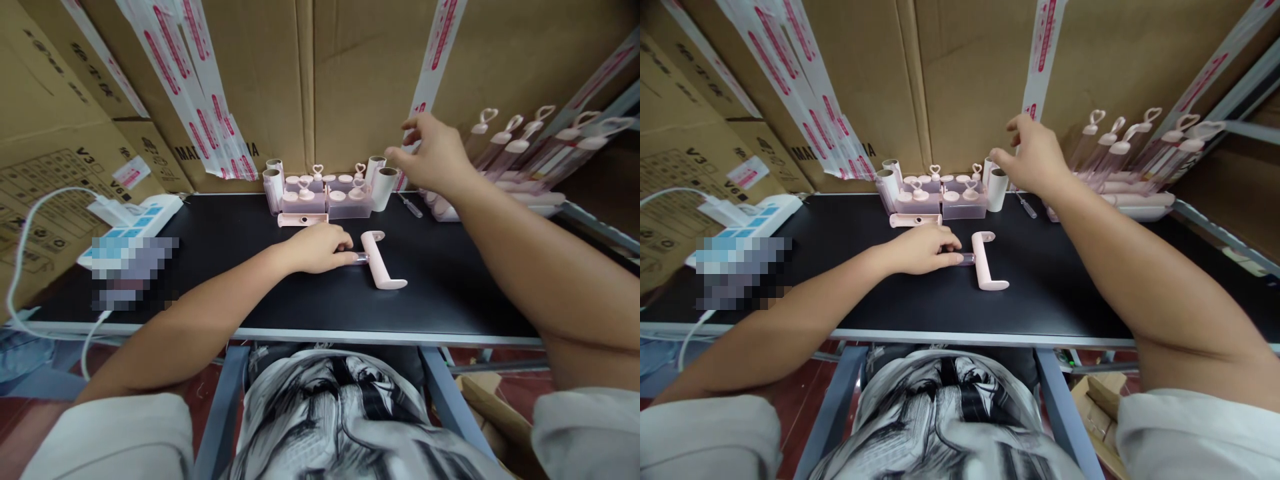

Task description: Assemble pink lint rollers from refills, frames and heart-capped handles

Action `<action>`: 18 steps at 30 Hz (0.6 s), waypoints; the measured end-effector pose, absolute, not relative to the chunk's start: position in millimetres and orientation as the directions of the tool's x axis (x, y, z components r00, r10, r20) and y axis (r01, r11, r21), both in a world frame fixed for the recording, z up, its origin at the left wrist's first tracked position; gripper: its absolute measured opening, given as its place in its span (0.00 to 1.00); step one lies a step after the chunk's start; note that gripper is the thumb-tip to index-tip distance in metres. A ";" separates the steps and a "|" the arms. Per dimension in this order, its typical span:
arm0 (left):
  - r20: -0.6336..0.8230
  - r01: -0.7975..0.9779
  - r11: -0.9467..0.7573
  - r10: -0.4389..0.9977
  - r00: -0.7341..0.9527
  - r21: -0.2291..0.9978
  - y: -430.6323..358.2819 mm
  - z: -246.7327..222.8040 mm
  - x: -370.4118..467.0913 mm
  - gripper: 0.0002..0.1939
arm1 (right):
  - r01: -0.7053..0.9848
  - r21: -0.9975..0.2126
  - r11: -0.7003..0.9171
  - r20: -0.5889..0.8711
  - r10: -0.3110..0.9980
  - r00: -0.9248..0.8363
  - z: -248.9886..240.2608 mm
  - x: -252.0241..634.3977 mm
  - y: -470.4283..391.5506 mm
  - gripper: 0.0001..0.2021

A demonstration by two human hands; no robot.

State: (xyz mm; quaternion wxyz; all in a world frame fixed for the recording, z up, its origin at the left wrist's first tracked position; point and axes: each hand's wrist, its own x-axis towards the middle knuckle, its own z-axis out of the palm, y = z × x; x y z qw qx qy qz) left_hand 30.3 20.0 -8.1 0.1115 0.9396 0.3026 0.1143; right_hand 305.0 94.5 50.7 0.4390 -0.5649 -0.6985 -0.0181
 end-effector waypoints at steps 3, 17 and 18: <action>0.106 0.520 -0.808 0.563 0.820 0.277 19.0 -11.5 34.7 0.17 | 0.727 -0.506 0.465 0.633 0.772 -0.053 59.9 285.7 57.8 0.10; 0.493 0.510 -0.811 0.582 0.647 0.287 28.1 -6.3 16.5 0.14 | 0.184 -0.910 0.370 0.319 0.912 -0.257 5.4 283.3 -3.3 0.33; 0.508 0.491 -0.821 0.568 0.648 0.291 30.2 -7.1 14.8 0.15 | 0.095 -0.937 0.336 0.294 0.906 -0.306 3.4 277.1 -6.8 0.32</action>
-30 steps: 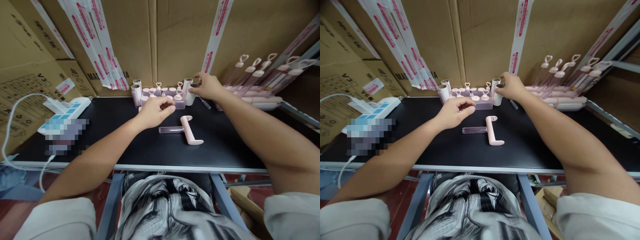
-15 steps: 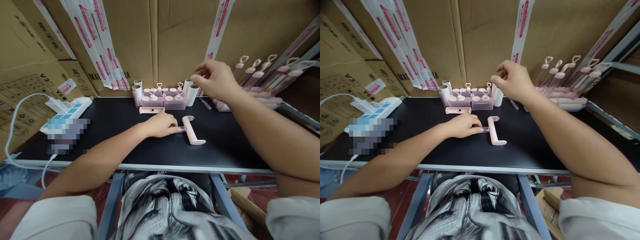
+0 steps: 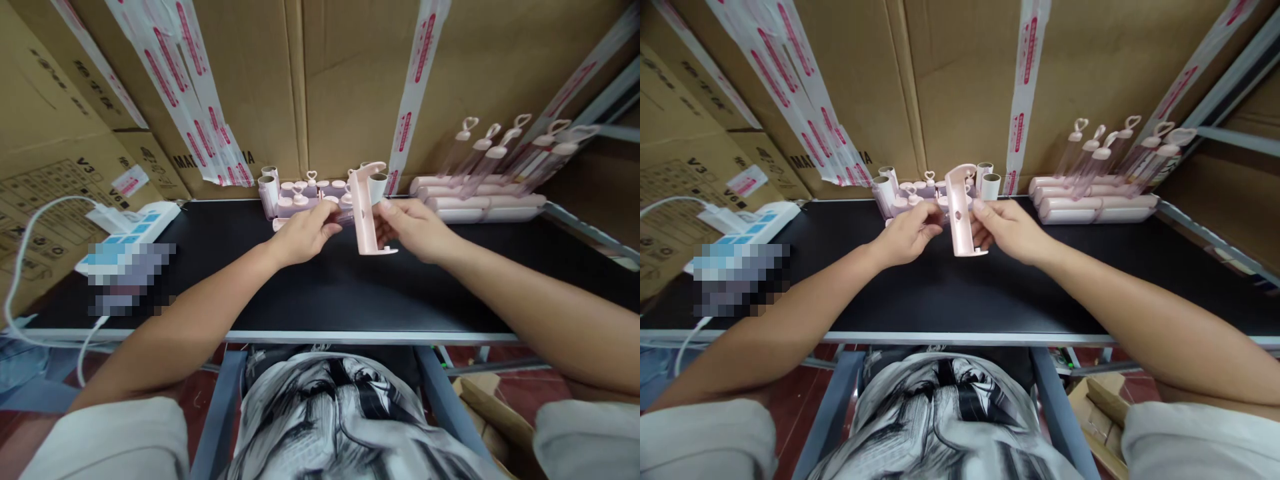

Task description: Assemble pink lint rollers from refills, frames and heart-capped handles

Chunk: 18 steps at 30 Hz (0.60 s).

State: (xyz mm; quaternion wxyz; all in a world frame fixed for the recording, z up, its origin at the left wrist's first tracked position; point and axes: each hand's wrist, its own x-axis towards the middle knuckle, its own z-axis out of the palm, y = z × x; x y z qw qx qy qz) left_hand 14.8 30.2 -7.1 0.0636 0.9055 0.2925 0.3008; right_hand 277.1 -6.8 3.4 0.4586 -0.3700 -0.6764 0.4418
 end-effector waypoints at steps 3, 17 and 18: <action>0.516 0.442 -0.847 0.530 0.673 0.294 32.3 -9.2 13.5 0.14 | -0.072 -0.970 0.233 0.243 0.890 -0.387 -0.9 262.1 -19.3 0.28; 0.409 0.330 -0.885 0.448 0.795 0.328 25.1 -7.8 20.9 0.36 | -0.220 -0.972 -0.079 0.079 0.775 -0.626 -7.4 263.6 -26.0 0.23; 0.392 0.337 -0.886 0.446 0.804 0.318 25.2 -7.8 20.9 0.37 | -0.213 -0.974 -0.077 0.076 0.776 -0.626 -8.5 264.1 -25.4 0.23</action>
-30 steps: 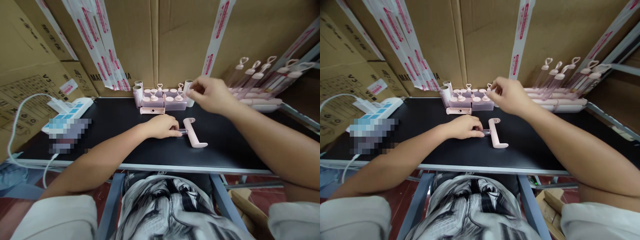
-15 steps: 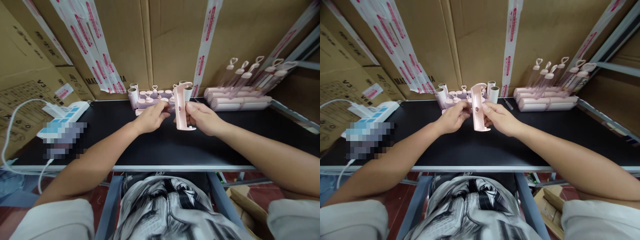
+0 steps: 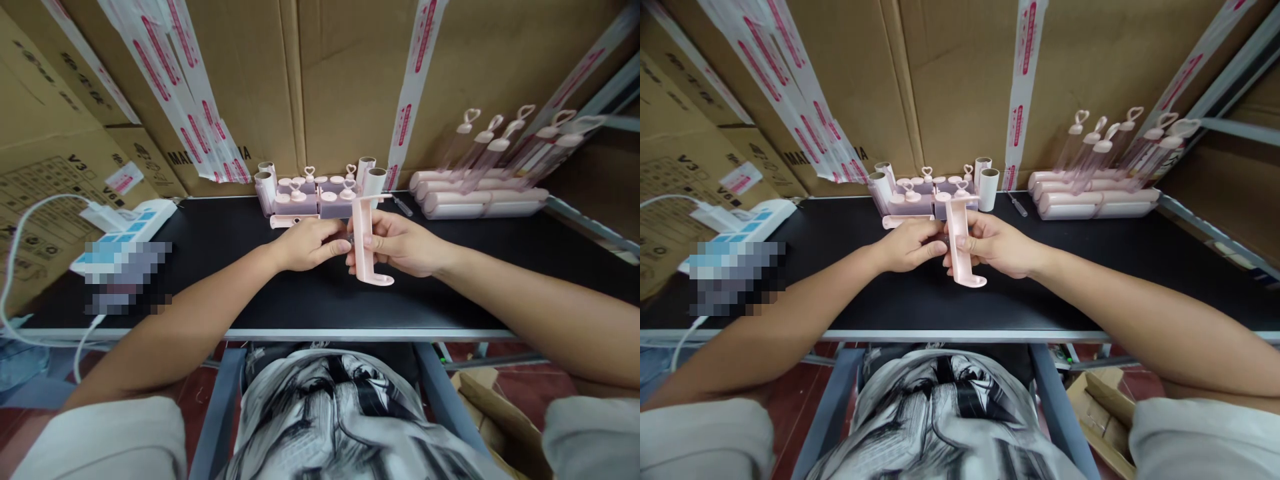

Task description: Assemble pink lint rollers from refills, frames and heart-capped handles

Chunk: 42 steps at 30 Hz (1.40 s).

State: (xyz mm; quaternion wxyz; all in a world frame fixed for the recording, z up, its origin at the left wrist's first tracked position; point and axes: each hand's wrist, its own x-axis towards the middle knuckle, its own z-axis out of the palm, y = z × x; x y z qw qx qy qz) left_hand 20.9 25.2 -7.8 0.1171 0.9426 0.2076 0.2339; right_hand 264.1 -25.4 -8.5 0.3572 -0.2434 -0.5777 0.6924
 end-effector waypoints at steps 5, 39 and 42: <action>0.348 0.362 -0.890 0.444 0.826 0.277 23.9 -5.9 20.8 0.40 | -0.220 -0.975 0.018 0.145 0.804 -0.576 -10.3 262.6 -27.8 0.21; 0.455 0.240 -0.914 0.375 0.808 0.328 18.4 9.5 20.0 0.34 | -0.177 -0.981 0.084 0.184 0.709 -0.681 8.8 268.9 -33.9 0.16; 0.430 0.185 -0.922 0.328 0.841 0.341 15.4 11.6 19.1 0.28 | -0.162 -0.985 0.055 0.156 0.675 -0.721 5.5 269.8 -34.1 0.15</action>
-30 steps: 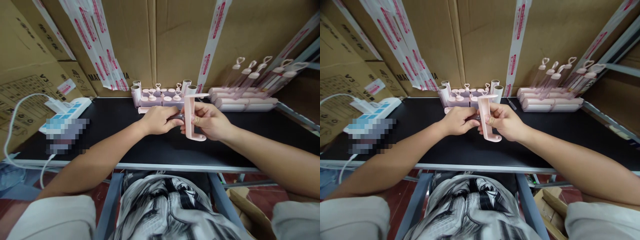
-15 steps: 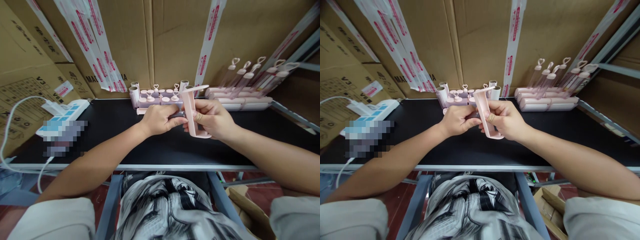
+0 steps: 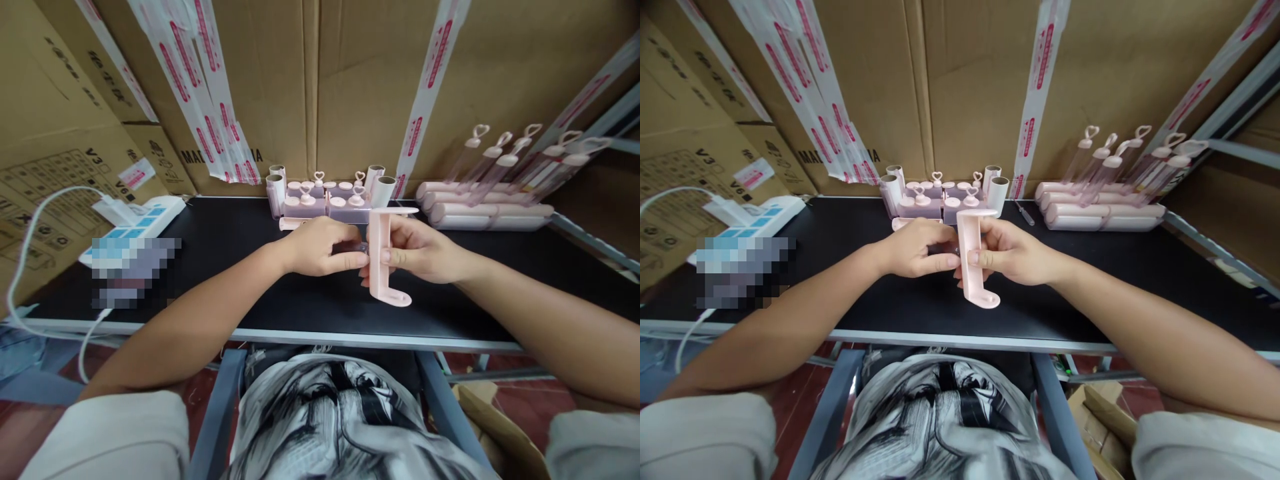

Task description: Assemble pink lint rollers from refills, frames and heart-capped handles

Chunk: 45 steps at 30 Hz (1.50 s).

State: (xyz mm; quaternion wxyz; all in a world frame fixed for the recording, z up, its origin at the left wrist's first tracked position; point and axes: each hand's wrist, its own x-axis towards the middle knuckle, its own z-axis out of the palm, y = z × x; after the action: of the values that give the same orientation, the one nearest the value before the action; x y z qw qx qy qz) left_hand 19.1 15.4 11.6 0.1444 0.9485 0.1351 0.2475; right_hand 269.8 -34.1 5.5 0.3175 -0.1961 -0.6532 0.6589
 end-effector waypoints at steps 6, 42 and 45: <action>0.401 0.022 -0.875 0.244 0.883 0.484 5.3 19.8 21.8 0.20 | -0.170 -0.985 0.000 0.130 0.647 -0.752 3.1 264.0 -40.5 0.19; 0.463 -0.034 -0.831 0.275 0.843 0.555 -5.0 9.4 29.3 0.22 | -0.105 -0.970 0.218 0.234 0.740 -0.630 14.0 257.0 -71.6 0.17; 0.484 -0.089 -0.807 0.258 0.836 0.584 -3.0 3.6 31.8 0.25 | -0.162 -0.977 0.138 0.210 0.750 -0.627 16.4 255.2 -74.0 0.14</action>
State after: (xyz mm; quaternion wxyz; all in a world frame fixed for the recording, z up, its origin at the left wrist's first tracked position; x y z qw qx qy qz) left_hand 31.8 -3.0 3.6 0.3075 0.9075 0.0464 0.2824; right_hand 255.2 -74.0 16.4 0.3693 -0.2236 -0.6576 0.6174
